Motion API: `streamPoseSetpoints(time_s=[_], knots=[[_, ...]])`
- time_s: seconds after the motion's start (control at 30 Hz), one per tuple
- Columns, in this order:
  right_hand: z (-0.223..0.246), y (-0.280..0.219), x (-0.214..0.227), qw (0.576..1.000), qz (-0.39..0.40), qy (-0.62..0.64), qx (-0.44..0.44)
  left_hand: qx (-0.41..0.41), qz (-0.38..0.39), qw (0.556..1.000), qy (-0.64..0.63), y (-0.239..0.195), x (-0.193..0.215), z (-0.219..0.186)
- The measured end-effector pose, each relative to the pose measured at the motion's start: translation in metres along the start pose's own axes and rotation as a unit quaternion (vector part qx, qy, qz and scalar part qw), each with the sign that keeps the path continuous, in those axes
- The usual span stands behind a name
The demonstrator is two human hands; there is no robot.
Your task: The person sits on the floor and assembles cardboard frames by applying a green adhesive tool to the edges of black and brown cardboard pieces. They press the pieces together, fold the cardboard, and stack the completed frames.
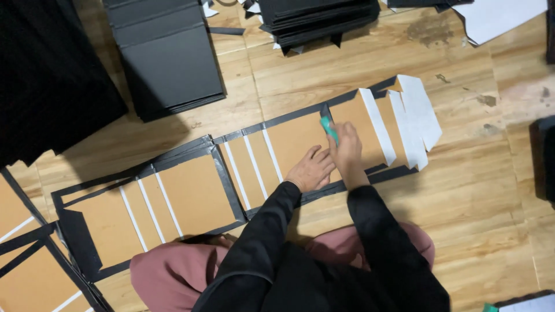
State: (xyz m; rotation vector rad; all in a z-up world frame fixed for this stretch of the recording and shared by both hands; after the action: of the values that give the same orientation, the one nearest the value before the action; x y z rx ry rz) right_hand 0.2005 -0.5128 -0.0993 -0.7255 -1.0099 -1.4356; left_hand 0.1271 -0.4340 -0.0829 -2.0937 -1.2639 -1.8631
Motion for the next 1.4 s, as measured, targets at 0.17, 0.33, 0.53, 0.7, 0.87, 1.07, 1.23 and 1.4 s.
streamPoseSetpoints(time_s=[0.17, 0.33, 0.53, 0.7, 0.87, 1.07, 1.23, 1.4], knots=[[-0.015, 0.002, -0.017, 0.99, 0.059, 0.115, 0.052, -0.005, -0.021, 1.0, -0.003, 0.008, 0.023, 0.003], [-0.025, 0.04, 0.005, 0.973, -0.052, 0.218, -0.058, 0.01, -0.03, 0.999, -0.029, 0.011, 0.038, 0.004], [-0.008, 0.029, -0.001, 0.997, -0.003, -0.047, 0.055, 0.0, -0.043, 0.998, -0.042, 0.006, 0.033, 0.002], [0.0, 0.013, -0.006, 0.991, 0.086, 0.052, 0.087, -0.013, -0.045, 0.999, -0.002, 0.004, 0.028, -0.006], [-0.03, -0.028, 0.026, 0.933, -0.048, 0.345, -0.092, -0.02, -0.012, 0.998, 0.058, -0.006, 0.005, -0.013], [-0.009, -0.073, 0.036, 0.995, -0.078, 0.028, -0.046, 0.124, 0.084, 0.985, -0.087, -0.018, 0.004, 0.009], [0.025, -0.098, 0.047, 0.987, -0.134, -0.072, 0.058, 0.286, 0.07, 0.95, -0.102, -0.065, 0.161, 0.076], [0.043, -0.104, 0.048, 0.987, -0.125, -0.075, 0.06, 0.566, 0.061, 0.819, 0.078, -0.263, 0.267, 0.223]])
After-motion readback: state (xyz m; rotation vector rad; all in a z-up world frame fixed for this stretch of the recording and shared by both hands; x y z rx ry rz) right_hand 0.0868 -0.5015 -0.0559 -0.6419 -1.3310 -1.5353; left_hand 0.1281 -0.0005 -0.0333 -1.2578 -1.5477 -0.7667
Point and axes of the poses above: each hand's wrist, its own y-axis towards the middle knuckle, its own x-axis out of the back of the hand, z = x × y, the point moved 10 cm from there along y, towards the middle knuckle, and after that the axes turned 14 degrees about x, right-handed, at the moved point
